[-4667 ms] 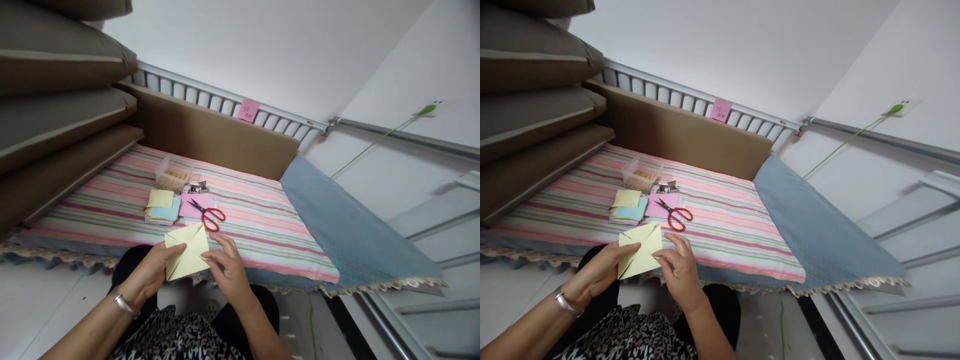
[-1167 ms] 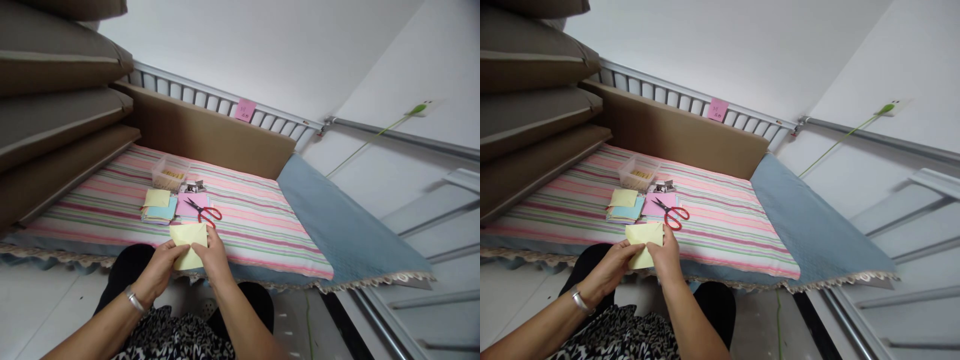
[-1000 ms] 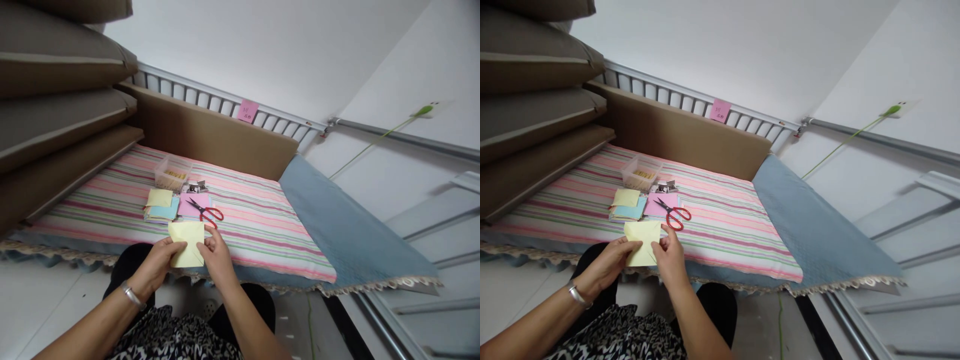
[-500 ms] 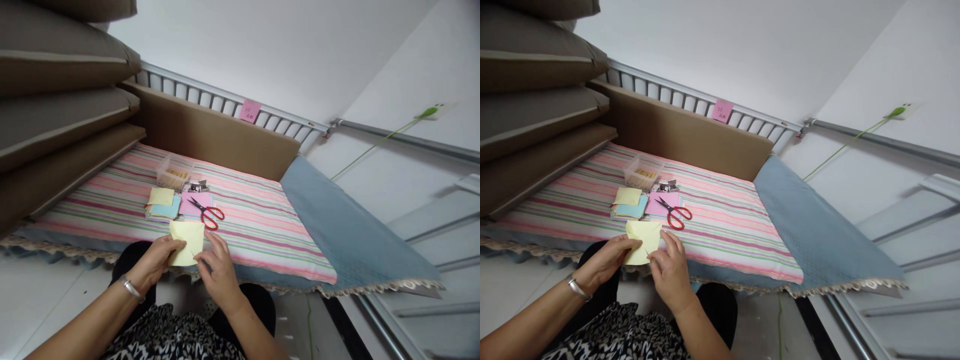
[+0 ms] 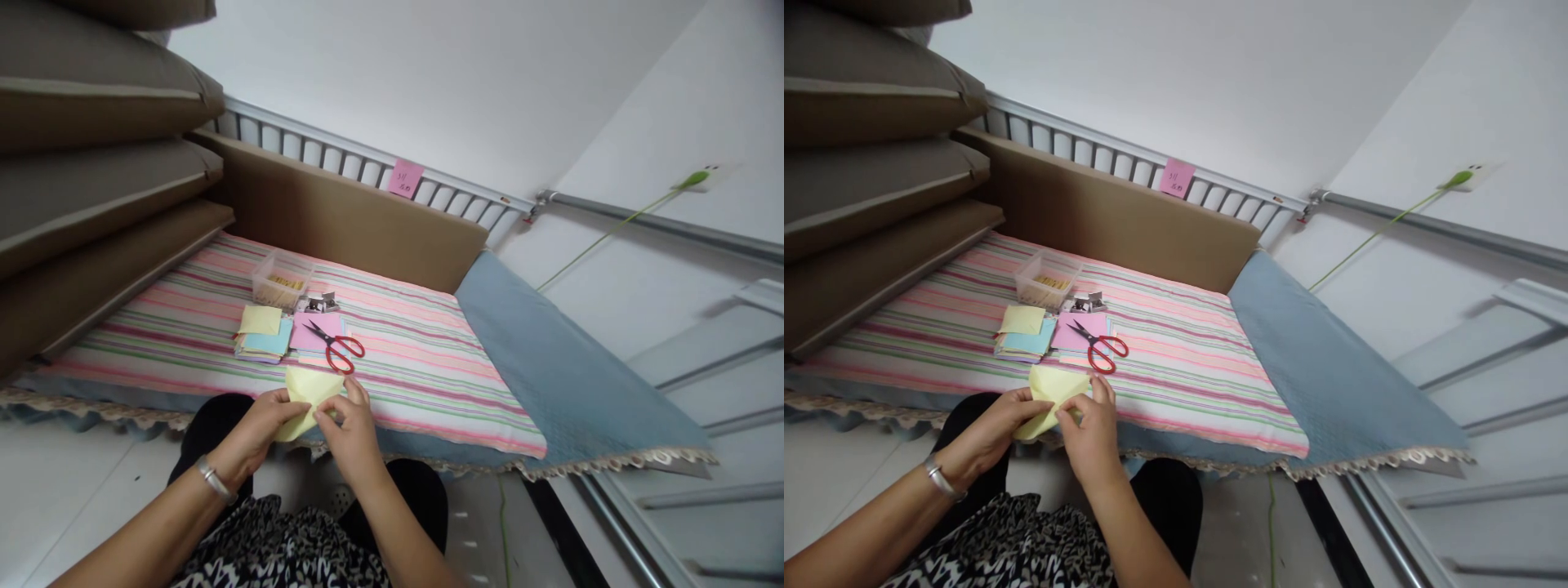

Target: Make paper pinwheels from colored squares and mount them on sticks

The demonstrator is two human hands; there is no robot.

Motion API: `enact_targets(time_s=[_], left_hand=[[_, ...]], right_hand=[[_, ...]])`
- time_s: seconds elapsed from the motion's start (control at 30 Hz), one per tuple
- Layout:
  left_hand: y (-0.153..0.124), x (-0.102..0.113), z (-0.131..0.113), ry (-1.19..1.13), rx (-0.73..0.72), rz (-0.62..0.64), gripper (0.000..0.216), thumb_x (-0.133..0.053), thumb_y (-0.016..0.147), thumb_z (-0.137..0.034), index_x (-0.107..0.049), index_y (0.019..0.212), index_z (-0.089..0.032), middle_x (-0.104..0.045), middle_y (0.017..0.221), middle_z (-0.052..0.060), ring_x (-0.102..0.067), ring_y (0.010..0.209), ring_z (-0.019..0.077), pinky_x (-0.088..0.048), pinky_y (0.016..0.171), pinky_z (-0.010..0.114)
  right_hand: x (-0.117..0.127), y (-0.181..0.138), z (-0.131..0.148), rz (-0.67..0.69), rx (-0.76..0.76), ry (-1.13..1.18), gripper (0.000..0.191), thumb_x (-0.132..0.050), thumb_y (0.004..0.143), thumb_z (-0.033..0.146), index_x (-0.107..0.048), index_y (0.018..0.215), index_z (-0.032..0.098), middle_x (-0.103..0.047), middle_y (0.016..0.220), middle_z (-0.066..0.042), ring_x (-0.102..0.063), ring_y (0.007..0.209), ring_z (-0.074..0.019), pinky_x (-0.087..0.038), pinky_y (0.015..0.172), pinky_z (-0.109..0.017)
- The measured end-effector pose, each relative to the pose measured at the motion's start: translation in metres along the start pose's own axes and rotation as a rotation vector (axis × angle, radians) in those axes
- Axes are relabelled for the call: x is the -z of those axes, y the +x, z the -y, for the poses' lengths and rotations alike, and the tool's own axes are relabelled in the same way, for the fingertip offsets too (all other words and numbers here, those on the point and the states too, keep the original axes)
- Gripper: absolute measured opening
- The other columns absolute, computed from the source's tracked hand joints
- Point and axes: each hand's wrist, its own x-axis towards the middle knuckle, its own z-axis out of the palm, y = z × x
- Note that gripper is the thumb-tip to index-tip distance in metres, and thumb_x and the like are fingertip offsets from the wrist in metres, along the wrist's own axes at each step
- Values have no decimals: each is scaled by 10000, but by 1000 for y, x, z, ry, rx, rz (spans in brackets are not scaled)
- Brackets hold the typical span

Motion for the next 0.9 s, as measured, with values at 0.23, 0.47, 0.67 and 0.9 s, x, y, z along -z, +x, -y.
enact_targets(time_s=[0.23,0.47,0.67,0.9], left_hand=[[-2,2,1,14,2,42,271,-764,577,-271,-716,785,-104,-710,653,59,-570,532,127,-379,527,212],[-4,1,-3,54,23,43,283,-751,583,-272,-719,805,-99,-710,660,64,-573,548,139,-380,540,228],[-4,4,-2,81,20,20,285,-757,545,-240,-715,789,-100,-706,646,62,-593,566,154,-399,552,234],[-1,11,-7,173,69,48,234,-714,556,-231,-726,745,-94,-715,644,88,-605,533,172,-422,539,250]], right_hand=[[1,2,2,3,2,-50,41,-665,713,192,-683,685,215,-477,1322,-86,-341,1271,-272,-317,1013,-433],[2,5,8,13,-8,-96,63,-656,694,157,-670,659,208,-557,1187,-89,-382,1229,-268,-324,1001,-397],[-3,5,9,21,-9,-140,75,-649,696,154,-656,642,205,-590,1062,-85,-451,1139,-265,-371,943,-379],[23,12,13,-54,13,-94,292,-657,670,158,-619,956,207,-594,1128,-79,-499,1105,-248,-367,961,-392]])
